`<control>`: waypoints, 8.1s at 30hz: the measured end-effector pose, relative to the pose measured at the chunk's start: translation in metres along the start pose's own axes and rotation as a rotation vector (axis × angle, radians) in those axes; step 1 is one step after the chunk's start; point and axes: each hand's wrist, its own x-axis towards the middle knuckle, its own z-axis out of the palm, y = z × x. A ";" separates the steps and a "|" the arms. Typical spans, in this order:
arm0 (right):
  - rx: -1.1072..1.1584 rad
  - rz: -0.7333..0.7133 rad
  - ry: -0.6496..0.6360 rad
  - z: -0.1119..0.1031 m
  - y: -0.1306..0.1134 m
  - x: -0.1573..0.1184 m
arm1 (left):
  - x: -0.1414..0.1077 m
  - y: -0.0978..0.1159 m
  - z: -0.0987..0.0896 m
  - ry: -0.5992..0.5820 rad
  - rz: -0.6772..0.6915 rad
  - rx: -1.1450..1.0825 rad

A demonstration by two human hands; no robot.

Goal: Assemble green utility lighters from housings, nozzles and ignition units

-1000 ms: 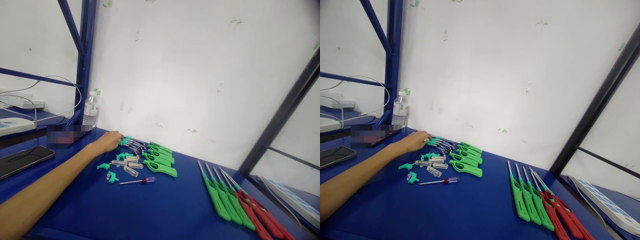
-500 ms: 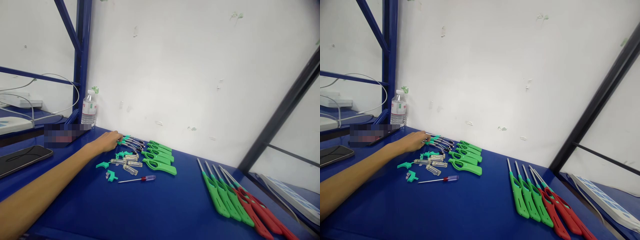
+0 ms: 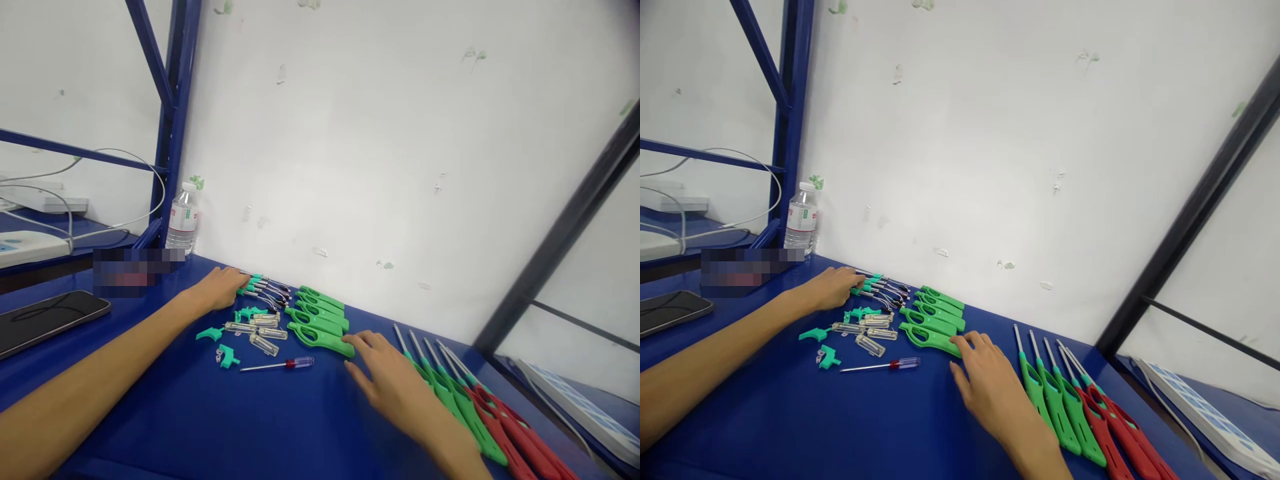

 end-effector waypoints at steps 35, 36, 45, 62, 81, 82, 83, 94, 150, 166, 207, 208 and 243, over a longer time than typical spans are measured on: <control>-0.161 -0.246 0.066 0.015 0.036 -0.049 | -0.016 0.022 -0.049 0.238 0.013 -0.225; -0.165 -0.300 0.082 0.020 0.033 -0.054 | -0.016 0.026 -0.051 0.262 0.016 -0.237; -0.133 -0.326 0.115 0.026 0.015 -0.064 | -0.059 0.080 -0.080 0.461 0.083 -0.459; 0.221 -0.081 0.233 0.031 0.026 -0.076 | -0.197 0.101 0.002 0.296 0.048 -0.682; 0.560 -0.182 0.224 0.067 -0.016 -0.055 | -0.192 0.121 0.027 0.411 0.063 -0.612; 0.563 -0.187 0.218 0.069 -0.016 -0.056 | -0.191 0.120 0.024 0.413 0.090 -0.605; 0.564 -0.192 0.209 0.070 -0.016 -0.057 | -0.191 0.120 0.019 0.399 0.120 -0.605; 0.567 -0.236 0.188 0.079 -0.014 -0.060 | -0.192 0.114 -0.006 0.034 0.231 -0.635; 0.532 -0.395 0.453 0.047 -0.020 -0.069 | -0.215 0.132 0.001 0.186 0.384 -0.542; 0.538 -0.396 0.432 0.047 -0.022 -0.069 | -0.215 0.138 0.004 0.392 0.458 -0.509; 0.463 -0.387 0.472 0.050 -0.025 -0.069 | -0.216 0.137 -0.006 0.272 0.356 -0.445; 0.463 -0.388 0.476 0.050 -0.025 -0.069 | -0.218 0.137 -0.003 0.269 0.330 -0.434; 0.499 -0.379 0.372 0.050 -0.026 -0.072 | -0.222 0.132 -0.005 0.130 0.271 -0.443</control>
